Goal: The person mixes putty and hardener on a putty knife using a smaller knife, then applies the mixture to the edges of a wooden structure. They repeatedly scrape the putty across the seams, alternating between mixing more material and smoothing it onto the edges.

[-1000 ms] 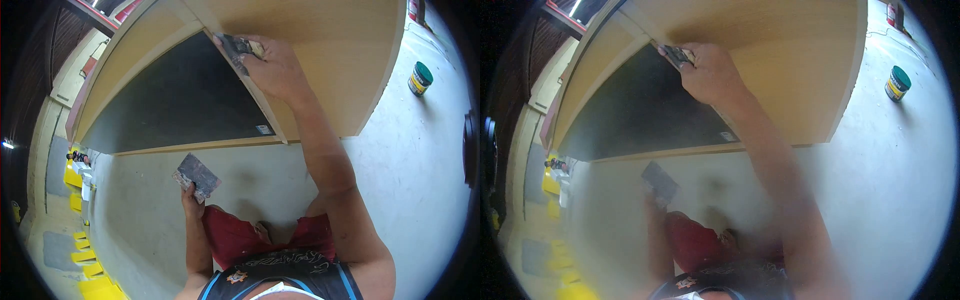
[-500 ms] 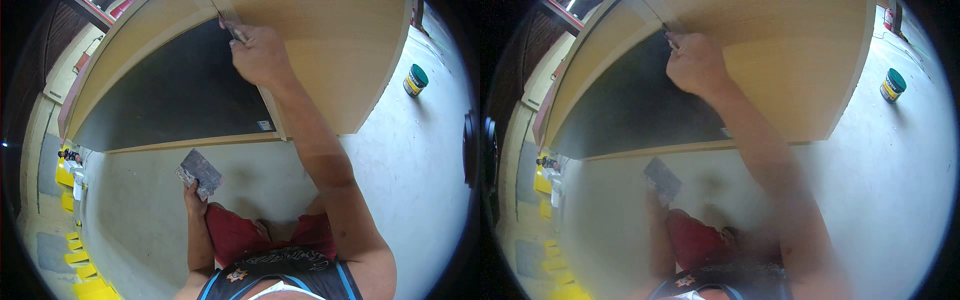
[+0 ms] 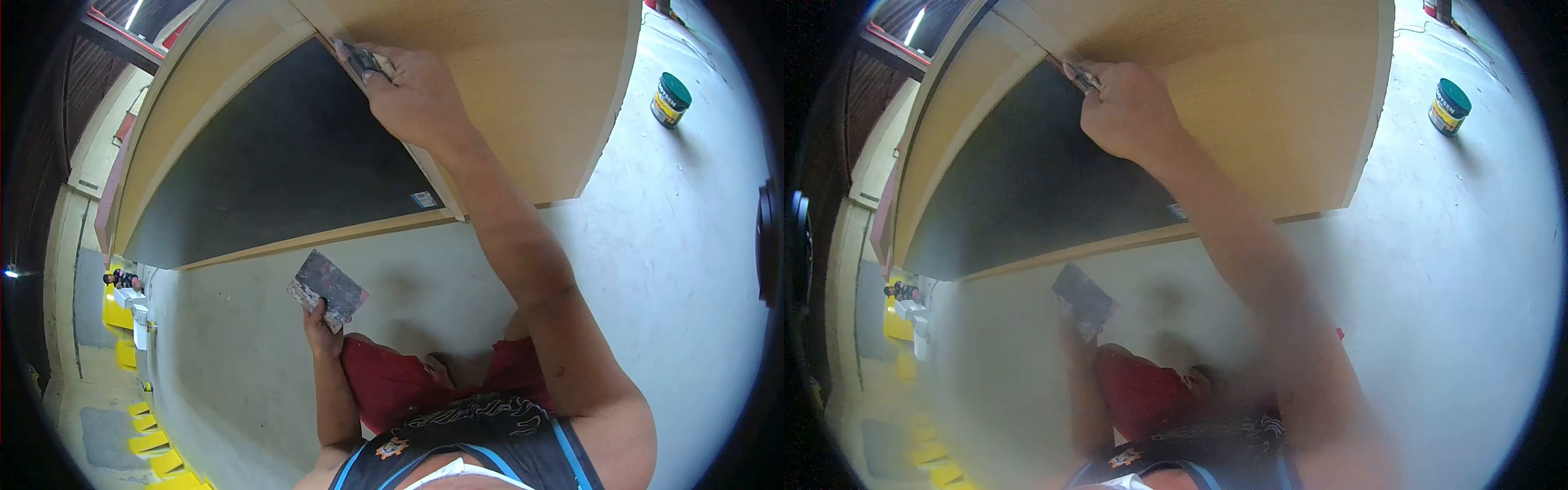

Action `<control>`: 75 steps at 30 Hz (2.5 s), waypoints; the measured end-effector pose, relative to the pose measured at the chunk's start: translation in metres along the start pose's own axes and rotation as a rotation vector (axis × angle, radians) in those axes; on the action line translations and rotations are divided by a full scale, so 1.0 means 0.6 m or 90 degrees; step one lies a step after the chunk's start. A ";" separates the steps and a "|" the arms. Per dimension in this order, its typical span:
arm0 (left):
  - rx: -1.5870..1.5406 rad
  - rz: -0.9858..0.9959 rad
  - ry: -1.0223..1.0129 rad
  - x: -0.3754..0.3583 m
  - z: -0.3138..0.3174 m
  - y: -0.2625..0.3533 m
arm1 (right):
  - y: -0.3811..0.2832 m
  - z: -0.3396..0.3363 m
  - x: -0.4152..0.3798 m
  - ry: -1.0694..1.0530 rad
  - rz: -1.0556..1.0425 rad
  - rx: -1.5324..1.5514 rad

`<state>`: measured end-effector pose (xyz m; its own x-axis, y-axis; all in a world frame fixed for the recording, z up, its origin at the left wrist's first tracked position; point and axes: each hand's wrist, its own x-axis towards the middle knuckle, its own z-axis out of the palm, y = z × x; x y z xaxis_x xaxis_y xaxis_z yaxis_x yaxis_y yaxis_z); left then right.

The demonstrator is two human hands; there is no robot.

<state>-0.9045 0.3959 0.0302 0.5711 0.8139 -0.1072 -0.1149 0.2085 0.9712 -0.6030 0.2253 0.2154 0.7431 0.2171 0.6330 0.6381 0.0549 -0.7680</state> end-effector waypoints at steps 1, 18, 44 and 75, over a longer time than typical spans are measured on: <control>-0.002 0.004 0.002 0.000 0.001 0.000 | -0.001 0.008 0.001 0.014 -0.028 -0.019; -0.353 -0.086 -0.113 -0.006 0.210 0.111 | 0.029 -0.035 -0.153 -0.261 -0.202 0.158; -0.022 0.253 -0.172 -0.023 0.204 0.091 | 0.032 -0.043 -0.239 -0.173 0.449 0.483; -0.022 0.016 -0.065 0.065 0.014 -0.015 | 0.035 0.064 -0.038 0.135 -0.124 -0.158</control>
<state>-0.8741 0.4211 0.0190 0.6479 0.7594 -0.0591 -0.1575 0.2095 0.9650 -0.6143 0.2590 0.1811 0.6112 0.0172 0.7913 0.7819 -0.1680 -0.6003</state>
